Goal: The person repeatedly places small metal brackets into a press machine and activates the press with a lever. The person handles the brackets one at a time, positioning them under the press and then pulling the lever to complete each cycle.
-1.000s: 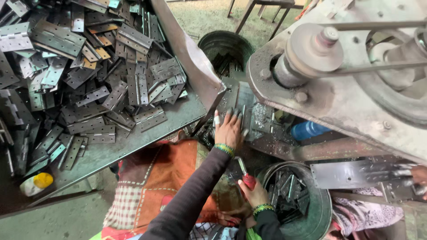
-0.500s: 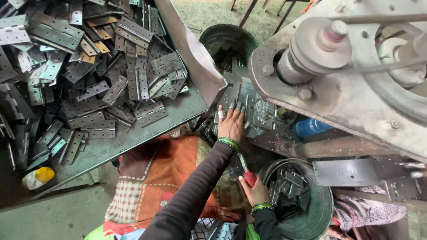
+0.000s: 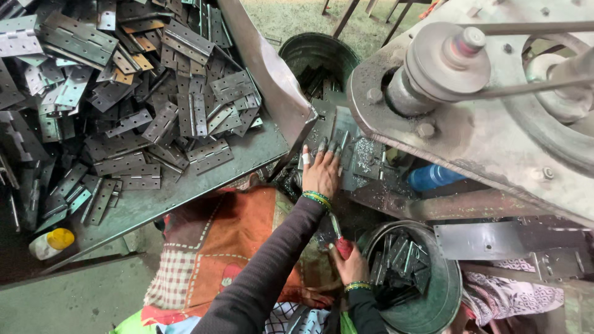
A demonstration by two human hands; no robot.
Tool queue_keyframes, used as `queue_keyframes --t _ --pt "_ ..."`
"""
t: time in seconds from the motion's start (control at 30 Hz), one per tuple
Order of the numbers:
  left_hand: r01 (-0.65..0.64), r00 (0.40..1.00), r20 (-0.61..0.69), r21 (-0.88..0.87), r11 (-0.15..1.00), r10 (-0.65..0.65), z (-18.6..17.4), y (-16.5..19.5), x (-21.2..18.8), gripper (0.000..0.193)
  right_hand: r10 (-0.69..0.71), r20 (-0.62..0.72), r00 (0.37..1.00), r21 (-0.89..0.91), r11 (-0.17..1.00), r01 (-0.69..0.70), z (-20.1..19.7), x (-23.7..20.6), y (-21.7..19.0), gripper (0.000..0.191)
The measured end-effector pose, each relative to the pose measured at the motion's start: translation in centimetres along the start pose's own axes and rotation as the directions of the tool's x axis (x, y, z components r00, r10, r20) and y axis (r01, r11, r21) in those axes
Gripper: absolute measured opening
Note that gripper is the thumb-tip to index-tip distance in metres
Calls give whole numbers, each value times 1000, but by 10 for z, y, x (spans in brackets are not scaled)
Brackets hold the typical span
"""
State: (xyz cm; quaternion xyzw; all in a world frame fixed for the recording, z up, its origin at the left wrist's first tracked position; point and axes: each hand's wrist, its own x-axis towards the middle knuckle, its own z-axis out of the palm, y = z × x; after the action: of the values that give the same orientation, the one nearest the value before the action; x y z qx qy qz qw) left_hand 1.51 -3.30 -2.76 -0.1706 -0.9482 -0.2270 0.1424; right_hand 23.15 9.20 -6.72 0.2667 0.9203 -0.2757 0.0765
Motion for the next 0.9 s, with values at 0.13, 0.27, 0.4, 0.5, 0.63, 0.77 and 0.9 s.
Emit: queue_keyframes --t 0.13,0.27,0.4,0.5,0.63,0.77,0.9 --pt "-39 999 -36 -54 998 37 5 -6 -2 43 28 92 995 55 998 -33 -7 7 -1 71" --pt "-3 999 35 -72 997 6 16 -6 7 38 128 235 964 -167 982 -89 -57 16 -13 74" --pt "74 997 -10 -246 967 -79 24 1 24 38 49 180 982 -196 980 -13 -59 20 -6 72" --pt "33 998 -58 -110 993 -40 21 2 29 40 -65 15 998 -80 995 66 -17 11 5 70" --pt "52 998 -29 -131 990 -56 17 -3 28 39 -107 -78 991 65 992 112 1 2 5 62" --pt "16 999 -35 -31 999 -18 30 -5 34 42 125 223 967 44 989 -139 -45 14 -21 64" --pt "85 995 62 -115 990 -79 52 -1 44 39 141 238 961 -88 988 -124 -71 14 -27 68"
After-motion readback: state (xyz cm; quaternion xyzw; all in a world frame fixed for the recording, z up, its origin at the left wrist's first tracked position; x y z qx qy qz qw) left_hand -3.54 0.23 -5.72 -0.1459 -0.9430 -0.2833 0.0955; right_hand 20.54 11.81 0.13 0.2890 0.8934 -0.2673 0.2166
